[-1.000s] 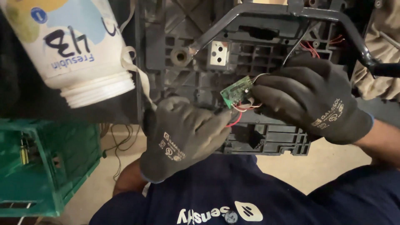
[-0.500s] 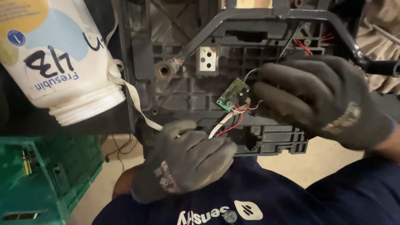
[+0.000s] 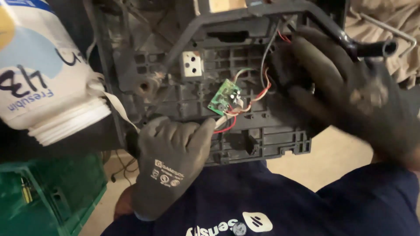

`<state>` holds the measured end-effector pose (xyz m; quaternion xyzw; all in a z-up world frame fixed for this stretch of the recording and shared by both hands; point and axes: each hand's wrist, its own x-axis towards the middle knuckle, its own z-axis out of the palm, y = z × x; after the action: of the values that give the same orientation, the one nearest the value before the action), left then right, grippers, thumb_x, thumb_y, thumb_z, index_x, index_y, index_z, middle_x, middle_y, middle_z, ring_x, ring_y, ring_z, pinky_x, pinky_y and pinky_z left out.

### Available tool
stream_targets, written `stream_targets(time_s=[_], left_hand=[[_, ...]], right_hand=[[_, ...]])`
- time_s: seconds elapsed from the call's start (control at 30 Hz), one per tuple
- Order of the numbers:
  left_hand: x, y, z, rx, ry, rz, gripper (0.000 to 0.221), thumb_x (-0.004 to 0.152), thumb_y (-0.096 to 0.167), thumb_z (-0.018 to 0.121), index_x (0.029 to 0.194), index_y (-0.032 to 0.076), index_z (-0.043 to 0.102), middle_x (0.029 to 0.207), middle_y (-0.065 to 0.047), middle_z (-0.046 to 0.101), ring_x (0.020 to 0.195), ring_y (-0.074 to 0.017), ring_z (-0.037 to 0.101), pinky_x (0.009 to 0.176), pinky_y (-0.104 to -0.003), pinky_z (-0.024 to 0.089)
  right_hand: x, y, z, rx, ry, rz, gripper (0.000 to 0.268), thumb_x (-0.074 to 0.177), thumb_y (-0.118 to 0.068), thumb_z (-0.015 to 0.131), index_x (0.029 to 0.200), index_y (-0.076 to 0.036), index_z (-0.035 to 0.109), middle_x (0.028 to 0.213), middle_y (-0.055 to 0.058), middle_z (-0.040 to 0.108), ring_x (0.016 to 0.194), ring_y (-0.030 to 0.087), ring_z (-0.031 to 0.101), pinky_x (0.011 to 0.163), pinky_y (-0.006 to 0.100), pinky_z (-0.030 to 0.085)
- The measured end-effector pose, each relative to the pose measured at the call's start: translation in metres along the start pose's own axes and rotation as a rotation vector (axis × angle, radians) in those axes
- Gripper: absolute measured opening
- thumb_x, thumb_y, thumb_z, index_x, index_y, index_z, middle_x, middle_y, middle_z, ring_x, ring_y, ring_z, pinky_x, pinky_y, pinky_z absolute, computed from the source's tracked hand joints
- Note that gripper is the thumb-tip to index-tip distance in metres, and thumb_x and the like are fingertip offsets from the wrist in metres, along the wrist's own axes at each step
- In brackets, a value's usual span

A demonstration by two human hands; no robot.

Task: Wiring and managing a circuit board within a plastic device housing

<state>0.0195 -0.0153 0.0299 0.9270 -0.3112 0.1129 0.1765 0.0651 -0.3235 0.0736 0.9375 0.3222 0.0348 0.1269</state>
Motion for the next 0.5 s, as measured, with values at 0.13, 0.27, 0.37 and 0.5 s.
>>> stream_targets(time_s=[0.13, 0.27, 0.37, 0.5], left_hand=[[0.004, -0.002, 0.002, -0.078, 0.035, 0.041, 0.021, 0.088, 0.0, 0.074, 0.09, 0.021, 0.073, 0.062, 0.003, 0.04, 0.053, -0.0192, 0.042, 0.059, -0.036, 0.045], [0.008, 0.0, -0.005, -0.214, 0.044, 0.025, 0.018, 0.09, -0.001, 0.068, 0.09, 0.017, 0.073, 0.063, 0.004, 0.049, 0.057, -0.0223, 0.048, 0.064, -0.039, 0.048], [-0.006, 0.002, -0.001, -0.202, 0.118, -0.056, 0.014, 0.091, 0.004, 0.078, 0.097, 0.016, 0.079, 0.08, 0.001, 0.058, 0.071, -0.0202, 0.058, 0.084, -0.043, 0.05], [-0.009, 0.003, -0.002, -0.203, 0.171, -0.106, 0.015, 0.09, 0.007, 0.084, 0.1, 0.017, 0.079, 0.084, 0.002, 0.063, 0.076, -0.0203, 0.06, 0.088, -0.045, 0.051]], right_hand=[[0.012, 0.022, 0.017, 0.586, 0.054, -0.181, 0.054, 0.106, -0.017, 0.065, 0.151, 0.007, 0.048, 0.151, 0.035, 0.058, 0.136, 0.052, 0.062, 0.108, 0.06, 0.054], [0.028, 0.029, 0.012, 0.765, -0.016, -0.119, 0.053, 0.097, -0.02, 0.071, 0.14, 0.009, 0.058, 0.129, 0.029, 0.066, 0.118, 0.045, 0.063, 0.099, 0.053, 0.049], [0.013, 0.03, 0.077, 1.192, 0.239, -0.206, 0.05, 0.097, 0.002, 0.062, 0.14, 0.016, 0.043, 0.089, 0.009, 0.044, 0.085, 0.027, 0.045, 0.081, 0.044, 0.039], [-0.004, 0.045, 0.063, 1.049, 0.102, -0.085, 0.058, 0.09, -0.005, 0.074, 0.137, 0.017, 0.047, 0.12, 0.027, 0.054, 0.113, 0.04, 0.054, 0.1, 0.05, 0.044]])
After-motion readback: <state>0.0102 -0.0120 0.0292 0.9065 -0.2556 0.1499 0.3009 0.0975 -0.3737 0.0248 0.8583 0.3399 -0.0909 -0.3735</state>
